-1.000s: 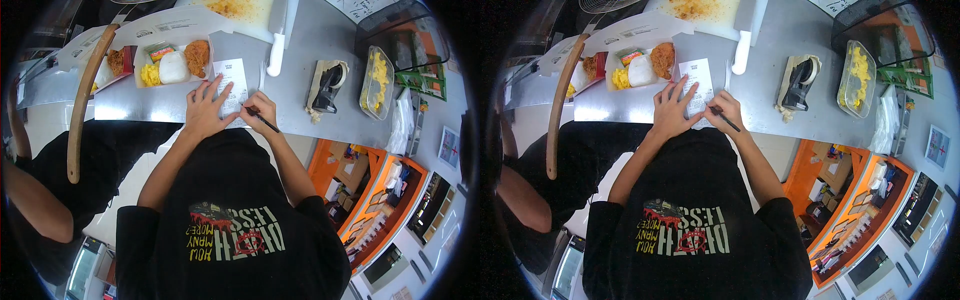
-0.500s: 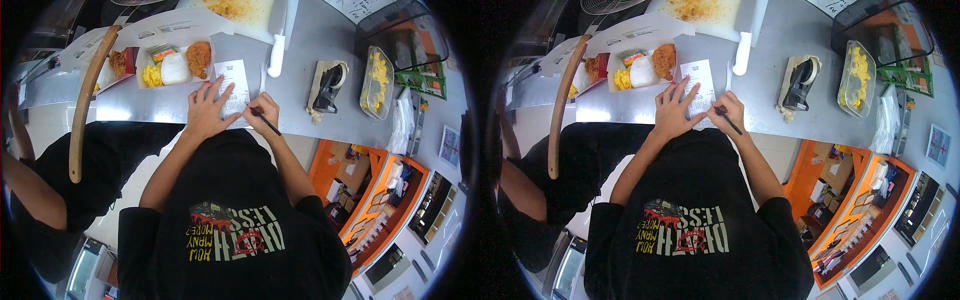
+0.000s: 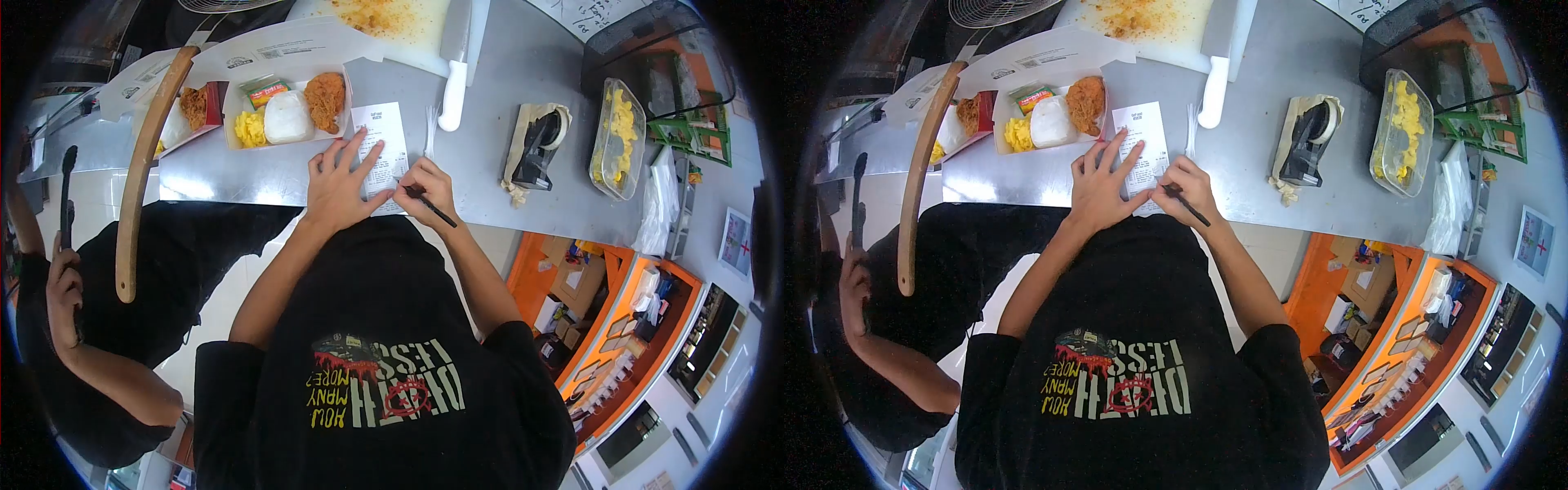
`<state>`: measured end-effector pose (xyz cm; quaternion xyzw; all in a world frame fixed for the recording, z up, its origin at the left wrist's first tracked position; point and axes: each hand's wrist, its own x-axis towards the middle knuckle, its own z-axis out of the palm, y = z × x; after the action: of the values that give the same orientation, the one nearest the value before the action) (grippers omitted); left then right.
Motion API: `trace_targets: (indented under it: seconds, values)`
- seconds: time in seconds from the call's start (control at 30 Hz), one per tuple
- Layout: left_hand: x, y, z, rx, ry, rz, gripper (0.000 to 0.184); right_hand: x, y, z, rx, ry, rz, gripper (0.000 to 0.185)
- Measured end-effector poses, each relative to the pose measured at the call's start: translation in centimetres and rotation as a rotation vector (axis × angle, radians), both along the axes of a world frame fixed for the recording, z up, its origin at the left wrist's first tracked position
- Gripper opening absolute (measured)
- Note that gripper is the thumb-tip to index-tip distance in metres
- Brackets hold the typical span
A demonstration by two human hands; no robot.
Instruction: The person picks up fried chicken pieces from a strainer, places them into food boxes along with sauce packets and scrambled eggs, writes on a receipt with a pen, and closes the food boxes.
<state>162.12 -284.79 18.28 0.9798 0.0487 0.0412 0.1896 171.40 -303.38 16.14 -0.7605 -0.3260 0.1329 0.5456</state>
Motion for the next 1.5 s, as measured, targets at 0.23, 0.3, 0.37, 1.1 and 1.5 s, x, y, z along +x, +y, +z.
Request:
trace_targets:
  seconds: [0.23,0.3,0.37,1.1,1.5]
  values:
    - [0.0,-0.1,0.1,-0.007,0.0,0.004,0.078,-0.5,0.0,-0.5,0.013,-0.003,-0.142,0.017]
    - [0.1,0.0,0.0,-0.006,0.004,0.007,0.078,-0.4,0.2,-0.5,0.018,-0.028,-0.148,0.017]
    - [0.0,0.0,0.0,0.004,0.022,0.004,0.079,-0.2,-0.1,-0.1,0.011,-0.057,-0.088,0.016]
    - [-0.1,-0.1,0.1,0.01,0.037,0.002,0.08,-1.0,0.6,-0.7,0.167,0.006,-0.404,0.016]
    - [-0.3,0.4,0.0,0.05,0.029,-0.025,0.086,-0.4,0.4,1.6,-0.013,0.006,0.2,0.013]
